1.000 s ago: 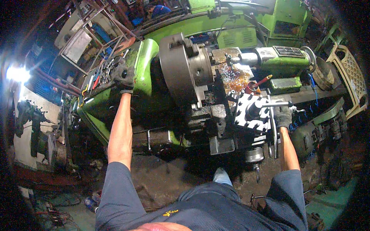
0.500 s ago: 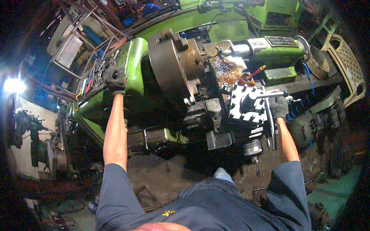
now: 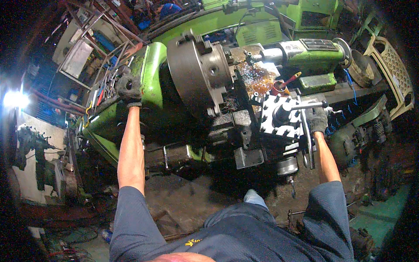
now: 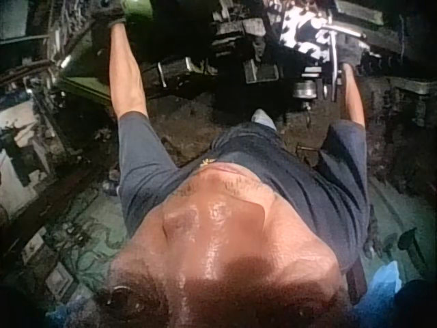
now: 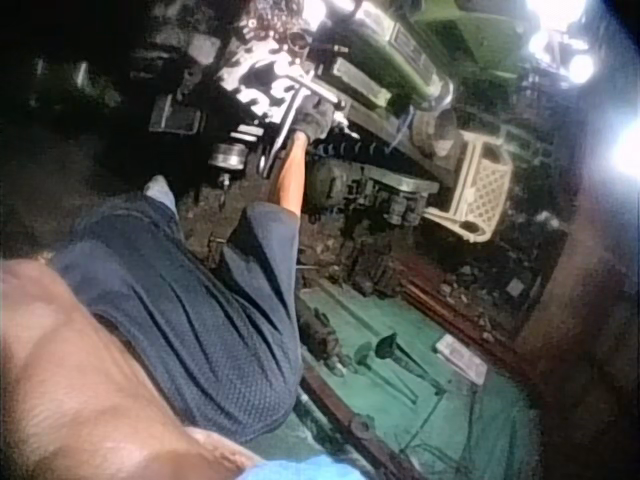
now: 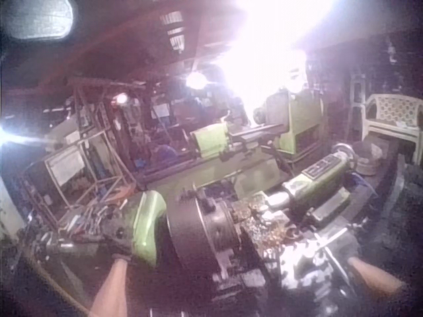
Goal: The person operates a green industrial lathe, using a brush to apply lubricant to the rotating workpiece and adjusting the machine's controls. They manipulate the tool post and levers to position the cutting tool against the metal part, generating metal shavings during the machining process.
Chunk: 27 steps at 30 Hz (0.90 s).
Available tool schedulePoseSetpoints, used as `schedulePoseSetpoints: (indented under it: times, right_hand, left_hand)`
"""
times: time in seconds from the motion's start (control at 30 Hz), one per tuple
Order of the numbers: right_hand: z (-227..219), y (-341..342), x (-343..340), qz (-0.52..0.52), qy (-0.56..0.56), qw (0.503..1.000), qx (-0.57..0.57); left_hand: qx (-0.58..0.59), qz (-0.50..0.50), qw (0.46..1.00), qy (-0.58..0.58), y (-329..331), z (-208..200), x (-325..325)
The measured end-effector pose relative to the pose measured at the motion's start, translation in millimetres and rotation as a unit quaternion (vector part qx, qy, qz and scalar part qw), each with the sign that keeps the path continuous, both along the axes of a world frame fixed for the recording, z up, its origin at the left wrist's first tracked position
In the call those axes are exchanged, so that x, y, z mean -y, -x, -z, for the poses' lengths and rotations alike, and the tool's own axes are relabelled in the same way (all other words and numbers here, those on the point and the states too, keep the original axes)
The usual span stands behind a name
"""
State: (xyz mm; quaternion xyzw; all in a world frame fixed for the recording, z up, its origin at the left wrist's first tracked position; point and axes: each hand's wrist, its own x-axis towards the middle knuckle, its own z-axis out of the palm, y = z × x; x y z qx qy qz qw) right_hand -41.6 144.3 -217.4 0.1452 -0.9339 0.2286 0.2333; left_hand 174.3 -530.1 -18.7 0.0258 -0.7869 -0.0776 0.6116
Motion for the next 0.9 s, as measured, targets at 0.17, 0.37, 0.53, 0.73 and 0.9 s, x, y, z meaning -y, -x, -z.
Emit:
schedulePoseSetpoints:
  times: [0.17,0.37,0.53,0.73,0.9]
  right_hand:
    - [-6,1,3,0.014,-0.015,0.999,0.043]
    - [-12,-4,6,0.019,0.007,1.0,0.023]
    - [-3,2,4,0.009,-0.007,1.0,0.018]
    - [-13,-6,7,0.042,-0.011,0.997,0.063]
    - [-1,1,1,0.045,-0.034,0.997,0.048]
  left_hand:
    - [0.005,-0.012,1.0,0.016,1,4,19]
    - [0.029,0.01,1.0,0.0,1,9,26]
    - [0.011,0.016,1.0,0.004,-1,12,35]
    - [0.024,0.005,1.0,0.003,-1,10,22]
    - [0.038,-0.011,0.999,-0.016,-1,10,18]
